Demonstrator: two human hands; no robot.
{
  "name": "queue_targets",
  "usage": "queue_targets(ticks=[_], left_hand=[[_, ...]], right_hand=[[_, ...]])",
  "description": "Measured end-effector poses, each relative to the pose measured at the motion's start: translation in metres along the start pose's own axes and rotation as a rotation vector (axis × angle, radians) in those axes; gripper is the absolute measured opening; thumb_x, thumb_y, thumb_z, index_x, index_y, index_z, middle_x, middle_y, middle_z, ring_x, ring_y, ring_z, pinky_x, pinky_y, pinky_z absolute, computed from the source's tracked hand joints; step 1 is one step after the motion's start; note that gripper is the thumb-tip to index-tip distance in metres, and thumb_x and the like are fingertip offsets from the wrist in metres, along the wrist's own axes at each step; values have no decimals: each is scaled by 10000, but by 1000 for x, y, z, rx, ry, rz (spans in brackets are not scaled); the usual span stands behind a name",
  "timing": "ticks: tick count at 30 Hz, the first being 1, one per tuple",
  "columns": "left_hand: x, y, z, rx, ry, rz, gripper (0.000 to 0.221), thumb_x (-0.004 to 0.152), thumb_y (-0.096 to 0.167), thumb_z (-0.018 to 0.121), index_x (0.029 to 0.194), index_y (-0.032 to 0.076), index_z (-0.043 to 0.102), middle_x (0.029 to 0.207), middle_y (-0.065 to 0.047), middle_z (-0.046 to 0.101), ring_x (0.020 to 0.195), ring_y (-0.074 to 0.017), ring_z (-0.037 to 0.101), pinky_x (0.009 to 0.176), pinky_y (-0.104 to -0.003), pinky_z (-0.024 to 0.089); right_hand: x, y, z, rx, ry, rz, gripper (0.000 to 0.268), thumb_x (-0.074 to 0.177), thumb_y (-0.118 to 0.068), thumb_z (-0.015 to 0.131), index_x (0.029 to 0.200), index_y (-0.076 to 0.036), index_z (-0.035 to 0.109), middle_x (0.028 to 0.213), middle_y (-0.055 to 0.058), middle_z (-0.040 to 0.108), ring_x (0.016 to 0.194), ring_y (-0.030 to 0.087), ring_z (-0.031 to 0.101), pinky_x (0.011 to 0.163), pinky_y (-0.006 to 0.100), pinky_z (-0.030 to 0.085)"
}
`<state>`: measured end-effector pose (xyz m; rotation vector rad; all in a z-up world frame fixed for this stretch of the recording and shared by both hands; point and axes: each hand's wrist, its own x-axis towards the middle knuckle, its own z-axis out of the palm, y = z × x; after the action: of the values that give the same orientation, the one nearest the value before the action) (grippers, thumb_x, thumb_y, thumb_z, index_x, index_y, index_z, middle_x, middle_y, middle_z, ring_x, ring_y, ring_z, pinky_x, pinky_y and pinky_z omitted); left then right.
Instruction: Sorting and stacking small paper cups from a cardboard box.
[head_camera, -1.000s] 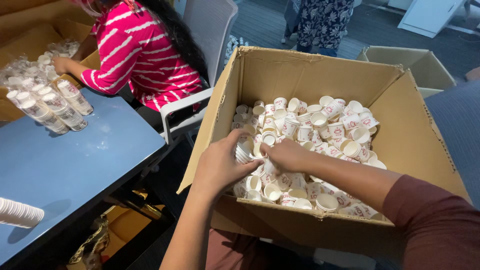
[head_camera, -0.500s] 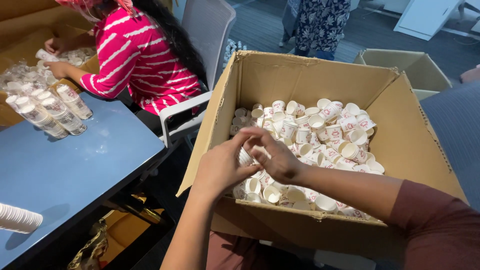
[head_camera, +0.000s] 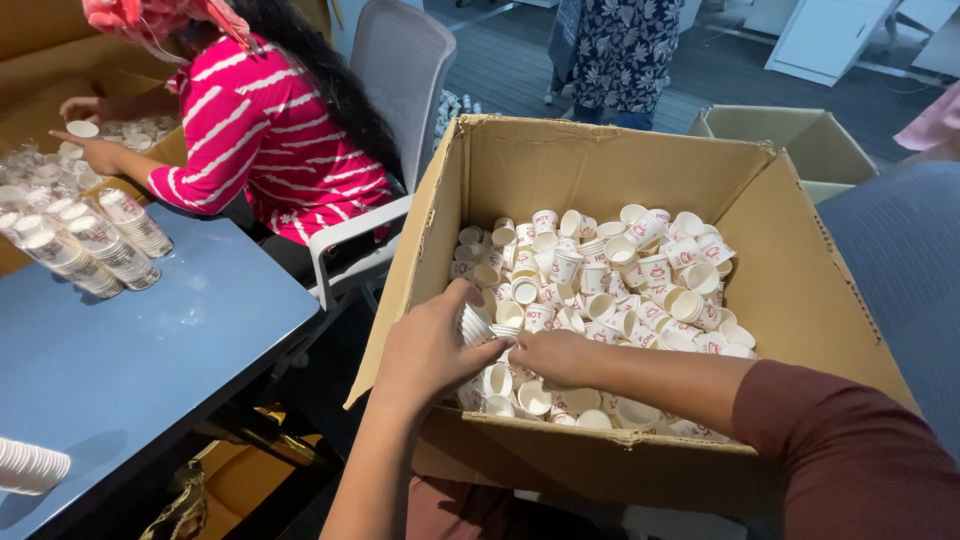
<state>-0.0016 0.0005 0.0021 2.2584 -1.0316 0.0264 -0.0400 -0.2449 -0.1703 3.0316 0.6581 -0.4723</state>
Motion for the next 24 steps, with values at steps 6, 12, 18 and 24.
queue_targets(ticks=[6, 12, 18, 24], left_hand=[[-2, 1, -3, 9, 8, -2, 569, 695, 507, 833, 1080, 140, 631, 872, -146, 736, 878, -363, 707, 754, -478, 533], [4, -12, 8, 38, 21, 34, 621, 702, 507, 840, 1133, 132, 599, 959, -159, 742, 929, -380, 710, 767, -491, 540], [5, -11, 7, -34, 83, 13, 981, 702, 523, 834, 1482, 158, 366, 993, -216, 729, 914, -425, 718, 778, -497, 557], [4, -2, -1, -28, -3, 27, 1001, 697, 490, 799, 1549, 251, 331, 1001, -193, 750, 933, -416, 720, 784, -505, 564]], right_hand=[[-3, 25, -12, 9, -71, 171, 422, 937, -148, 623, 1349, -161, 536, 893, 185, 704, 858, 401, 694, 726, 536, 534], [-22, 1, -110, 60, 165, 163, 354, 910, -246, 669, 1247, -188, 579, 803, 122, 732, 790, 352, 712, 671, 513, 536], [-42, -35, -155, 719, 1012, 127, 285, 999, -223, 635, 1245, -105, 554, 820, 48, 685, 751, 162, 689, 668, 334, 545], [-48, -73, -141, 750, 916, -53, 364, 1031, -208, 566, 1369, -82, 517, 861, 41, 667, 798, 124, 638, 778, 299, 532]])
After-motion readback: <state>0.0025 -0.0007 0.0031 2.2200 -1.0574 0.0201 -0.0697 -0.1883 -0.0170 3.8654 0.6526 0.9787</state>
